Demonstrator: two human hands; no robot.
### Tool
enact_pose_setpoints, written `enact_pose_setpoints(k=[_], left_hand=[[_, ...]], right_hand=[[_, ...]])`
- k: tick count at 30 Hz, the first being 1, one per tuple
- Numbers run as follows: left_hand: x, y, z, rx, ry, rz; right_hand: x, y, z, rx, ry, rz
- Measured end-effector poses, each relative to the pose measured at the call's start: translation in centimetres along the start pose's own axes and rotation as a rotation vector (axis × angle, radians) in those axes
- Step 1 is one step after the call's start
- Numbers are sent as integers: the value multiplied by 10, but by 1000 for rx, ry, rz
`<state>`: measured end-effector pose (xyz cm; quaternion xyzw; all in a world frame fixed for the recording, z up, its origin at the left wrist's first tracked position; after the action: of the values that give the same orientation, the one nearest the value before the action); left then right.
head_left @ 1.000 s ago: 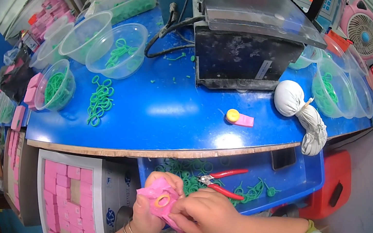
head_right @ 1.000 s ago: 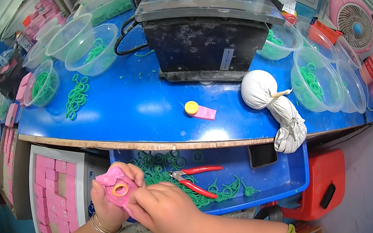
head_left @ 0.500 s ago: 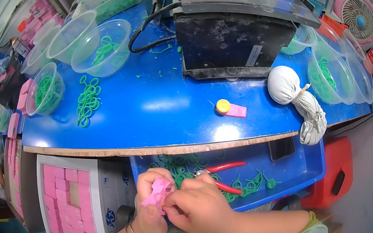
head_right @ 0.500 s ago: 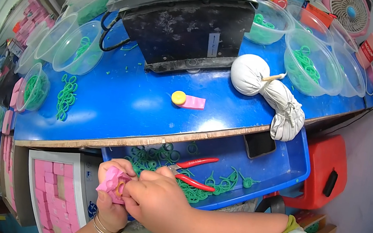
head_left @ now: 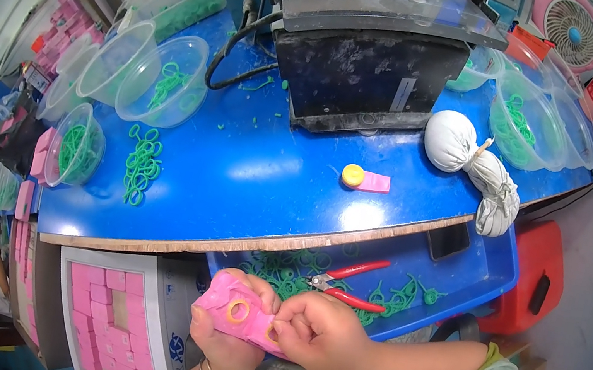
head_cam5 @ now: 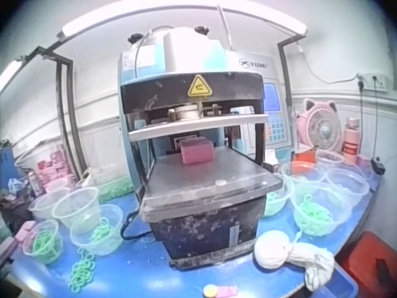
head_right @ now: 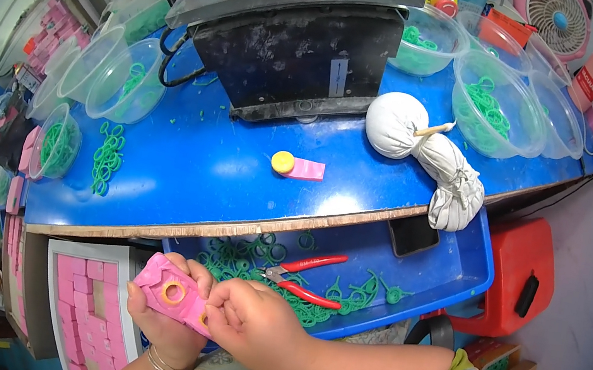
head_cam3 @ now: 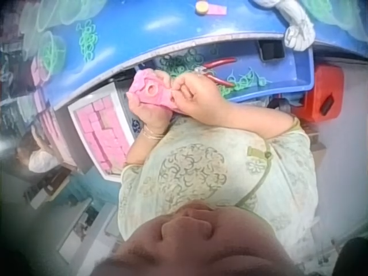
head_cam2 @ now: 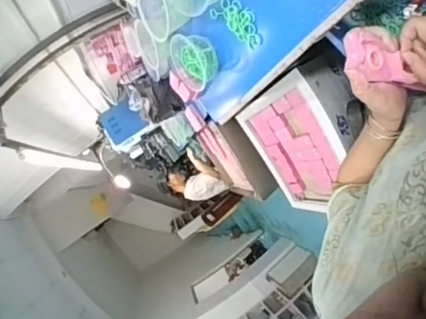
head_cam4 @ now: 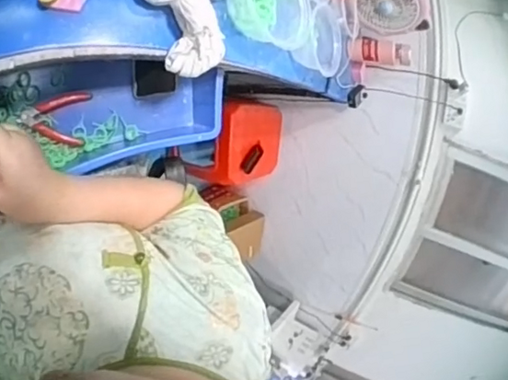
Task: Assembling pink rubber molds with green inserts and metal parts using hands and pliers.
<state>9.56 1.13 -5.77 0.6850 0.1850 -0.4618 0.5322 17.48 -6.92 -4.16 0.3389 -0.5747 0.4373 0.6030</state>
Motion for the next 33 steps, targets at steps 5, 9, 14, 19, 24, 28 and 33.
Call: enact_pose_setpoints(k=[5,9,14,19,24,28,33], left_hand=[[7,0,-4,101,-149,126],[11,6,-5,84,-237,188],[14,5,-4,168,-300,295],[25,10,16,183,-525,226],[26,21,24,247,-712,380],[33,21,28,298,-818,479],[20,33,29,406,-813,534]], right_hand=[[6,-3,2,-113,-128,92],[15,-9,5,-184,-331,219],[33,-21,9,-212,-524,434],[49,-35,13,-355,-692,584],[36,-43,-3,-232,-515,448],[24,-45,-1,-107,-347,269],[10,-54,4,-100,-263,71]])
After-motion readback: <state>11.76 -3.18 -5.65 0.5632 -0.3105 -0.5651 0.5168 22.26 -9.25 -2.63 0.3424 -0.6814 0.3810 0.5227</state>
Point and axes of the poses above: each hand's wrist, its own z-axis away from the middle knuckle, its own y-axis out of the palm, x = y × z, the point moved 7 cm from there along -z, towards the middle knuckle, and after that the axes turned 10 degrees about y, right-handed, at the moved point
